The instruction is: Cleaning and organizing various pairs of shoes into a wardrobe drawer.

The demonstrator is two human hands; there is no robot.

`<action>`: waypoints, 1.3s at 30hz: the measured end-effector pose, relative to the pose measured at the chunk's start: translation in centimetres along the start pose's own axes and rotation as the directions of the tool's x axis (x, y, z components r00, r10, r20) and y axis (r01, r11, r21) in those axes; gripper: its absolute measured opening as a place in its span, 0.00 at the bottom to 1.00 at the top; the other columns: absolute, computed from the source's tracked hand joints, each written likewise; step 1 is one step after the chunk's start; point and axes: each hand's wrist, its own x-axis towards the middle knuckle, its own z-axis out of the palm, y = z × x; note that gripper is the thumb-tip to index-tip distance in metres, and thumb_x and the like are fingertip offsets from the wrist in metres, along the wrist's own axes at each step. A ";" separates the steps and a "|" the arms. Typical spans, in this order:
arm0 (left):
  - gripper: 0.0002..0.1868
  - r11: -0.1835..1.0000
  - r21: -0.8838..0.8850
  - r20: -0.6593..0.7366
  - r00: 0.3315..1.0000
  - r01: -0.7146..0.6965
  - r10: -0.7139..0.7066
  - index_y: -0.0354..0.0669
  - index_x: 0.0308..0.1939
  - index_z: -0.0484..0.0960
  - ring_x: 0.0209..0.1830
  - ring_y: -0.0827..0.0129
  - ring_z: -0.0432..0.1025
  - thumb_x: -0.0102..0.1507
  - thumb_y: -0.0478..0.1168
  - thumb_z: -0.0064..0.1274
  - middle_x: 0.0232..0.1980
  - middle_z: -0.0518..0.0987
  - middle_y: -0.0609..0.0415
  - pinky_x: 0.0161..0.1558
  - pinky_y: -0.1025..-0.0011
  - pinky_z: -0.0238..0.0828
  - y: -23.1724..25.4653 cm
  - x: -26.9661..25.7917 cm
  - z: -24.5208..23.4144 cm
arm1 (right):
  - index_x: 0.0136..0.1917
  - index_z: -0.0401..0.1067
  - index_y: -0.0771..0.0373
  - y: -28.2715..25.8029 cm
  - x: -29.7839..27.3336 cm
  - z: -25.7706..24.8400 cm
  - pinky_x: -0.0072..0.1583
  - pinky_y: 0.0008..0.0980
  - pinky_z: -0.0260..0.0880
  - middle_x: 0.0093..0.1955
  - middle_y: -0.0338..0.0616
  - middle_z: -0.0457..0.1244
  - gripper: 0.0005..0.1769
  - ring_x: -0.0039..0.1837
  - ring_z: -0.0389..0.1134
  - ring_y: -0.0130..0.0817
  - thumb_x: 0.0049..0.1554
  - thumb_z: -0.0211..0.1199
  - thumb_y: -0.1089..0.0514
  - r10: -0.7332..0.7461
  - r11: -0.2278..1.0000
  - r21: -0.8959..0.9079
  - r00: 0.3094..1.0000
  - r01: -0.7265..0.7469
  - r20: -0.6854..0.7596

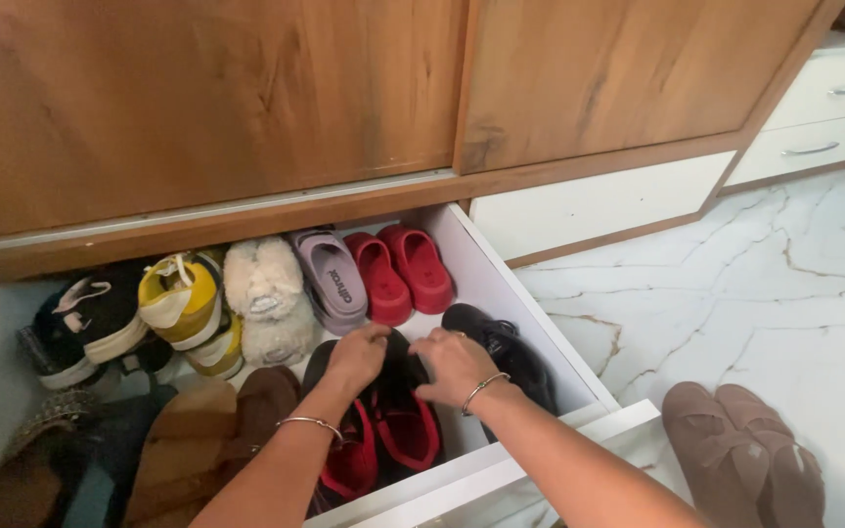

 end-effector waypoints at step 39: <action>0.40 0.812 0.488 0.222 0.854 0.321 -0.471 0.59 0.79 0.55 0.72 0.46 0.65 0.64 0.40 0.51 0.74 0.64 0.33 0.69 0.61 0.66 0.3 -8.2 -5.3 | 0.73 0.61 0.48 -2.1 0.1 2.0 0.66 0.40 0.69 0.66 0.52 0.60 0.52 0.66 0.66 0.50 0.40 0.82 0.54 0.269 0.959 -0.179 0.909 -0.221 0.319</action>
